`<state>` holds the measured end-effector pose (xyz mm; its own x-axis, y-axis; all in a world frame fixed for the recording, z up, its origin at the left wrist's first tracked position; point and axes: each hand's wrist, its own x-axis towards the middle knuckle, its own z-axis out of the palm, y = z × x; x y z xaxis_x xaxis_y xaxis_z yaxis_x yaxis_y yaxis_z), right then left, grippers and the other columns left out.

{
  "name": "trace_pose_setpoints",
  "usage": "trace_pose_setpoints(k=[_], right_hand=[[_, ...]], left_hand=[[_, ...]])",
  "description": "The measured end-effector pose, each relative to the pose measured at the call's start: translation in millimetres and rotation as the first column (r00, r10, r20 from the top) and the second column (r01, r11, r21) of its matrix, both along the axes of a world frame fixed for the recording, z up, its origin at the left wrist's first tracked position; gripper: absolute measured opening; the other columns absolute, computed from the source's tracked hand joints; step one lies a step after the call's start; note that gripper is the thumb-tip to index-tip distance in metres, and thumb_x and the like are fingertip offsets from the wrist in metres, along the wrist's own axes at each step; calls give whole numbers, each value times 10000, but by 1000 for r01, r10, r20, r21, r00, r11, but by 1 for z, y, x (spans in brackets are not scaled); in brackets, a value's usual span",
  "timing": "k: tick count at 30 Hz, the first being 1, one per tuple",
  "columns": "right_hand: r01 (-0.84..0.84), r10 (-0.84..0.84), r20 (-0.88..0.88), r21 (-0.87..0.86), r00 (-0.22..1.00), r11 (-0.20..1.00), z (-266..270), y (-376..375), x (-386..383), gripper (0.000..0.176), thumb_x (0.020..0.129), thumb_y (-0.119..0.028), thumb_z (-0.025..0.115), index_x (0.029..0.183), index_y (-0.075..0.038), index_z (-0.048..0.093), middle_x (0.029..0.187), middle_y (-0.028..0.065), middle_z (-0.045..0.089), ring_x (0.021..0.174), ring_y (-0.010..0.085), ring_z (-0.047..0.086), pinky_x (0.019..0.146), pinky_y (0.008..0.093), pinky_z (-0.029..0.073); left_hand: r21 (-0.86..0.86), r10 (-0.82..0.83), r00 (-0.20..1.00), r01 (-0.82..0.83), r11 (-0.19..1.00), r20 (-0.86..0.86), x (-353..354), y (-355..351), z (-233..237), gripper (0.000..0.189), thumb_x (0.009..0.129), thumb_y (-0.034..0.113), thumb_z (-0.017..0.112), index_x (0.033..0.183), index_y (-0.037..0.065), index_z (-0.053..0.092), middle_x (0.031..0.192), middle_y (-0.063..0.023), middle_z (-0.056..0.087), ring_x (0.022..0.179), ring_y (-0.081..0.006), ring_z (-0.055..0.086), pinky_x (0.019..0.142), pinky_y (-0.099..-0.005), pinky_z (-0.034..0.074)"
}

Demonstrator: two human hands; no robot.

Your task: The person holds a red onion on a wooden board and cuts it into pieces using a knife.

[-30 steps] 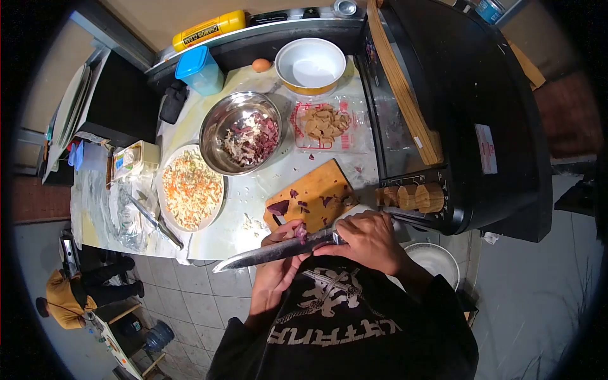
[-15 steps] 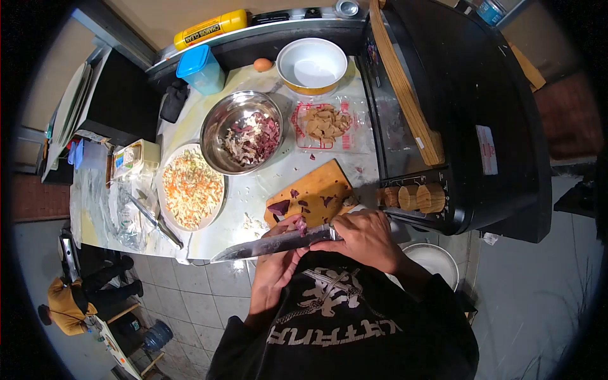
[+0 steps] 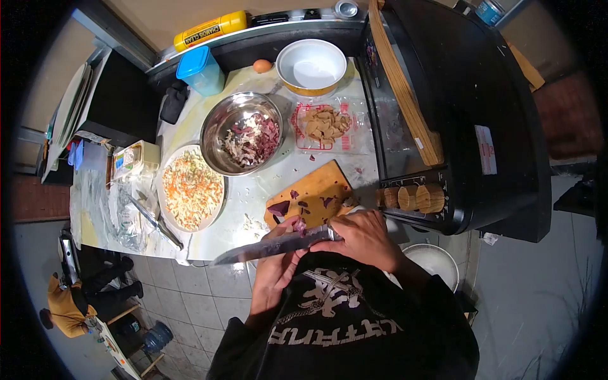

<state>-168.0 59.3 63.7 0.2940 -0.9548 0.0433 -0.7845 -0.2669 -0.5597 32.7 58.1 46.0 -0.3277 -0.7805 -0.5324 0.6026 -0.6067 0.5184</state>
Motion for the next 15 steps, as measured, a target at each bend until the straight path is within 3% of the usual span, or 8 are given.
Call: trace_pose_setpoints(k=[4, 7, 9, 13, 15], right_hand=[[-118, 123, 94, -55, 988, 992, 9, -8, -4, 534, 779, -589, 615, 711, -60, 593, 587, 99, 575, 534, 252, 599, 561, 375, 474], [-48, 43, 78, 63, 996, 997, 8, -6, -1, 504, 718, -553, 693, 650, -75, 550, 598, 57, 562, 626, 240, 594, 594, 378, 387], [19, -24, -38, -112, 999, 994, -1, -2, 2, 508, 715, -573, 682, 656, -87, 547, 602, 46, 559, 597, 235, 589, 588, 365, 391], [49, -52, -19, -153, 998, 987, -1, -3, 3, 514, 710, -591, 672, 661, -95, 543, 607, 40, 557, 572, 231, 585, 575, 364, 400], [83, -111, -128, -209, 986, 974, 1, -9, -2, 518, 780, -597, 604, 695, -86, 591, 549, 57, 558, 484, 243, 576, 493, 359, 433]], left_hand=[[93, 2, 998, 4, 996, -67, -3, -3, 3, 474, 873, 92, 608, 1279, -67, 422, 973, -115, 611, 829, -182, 635, 725, -266, 550], [24, -29, 995, 31, 999, -94, 1, -4, -4, 473, 875, 94, 607, 1278, -71, 423, 1007, -124, 612, 829, -174, 632, 726, -258, 546], [30, -32, 999, 31, 999, 32, 1, -6, 1, 476, 874, 93, 608, 1279, -74, 420, 1043, -133, 612, 824, -165, 628, 727, -251, 544], [-2, -98, 995, 98, 995, 25, 9, -4, -11, 470, 873, 85, 607, 1280, -63, 425, 1076, -132, 608, 837, -162, 626, 731, -256, 547], [58, -232, 972, 229, 972, 43, 9, 2, -19, 454, 879, 49, 580, 1293, -48, 418, 1089, -135, 602, 861, -169, 628, 741, -258, 550]])
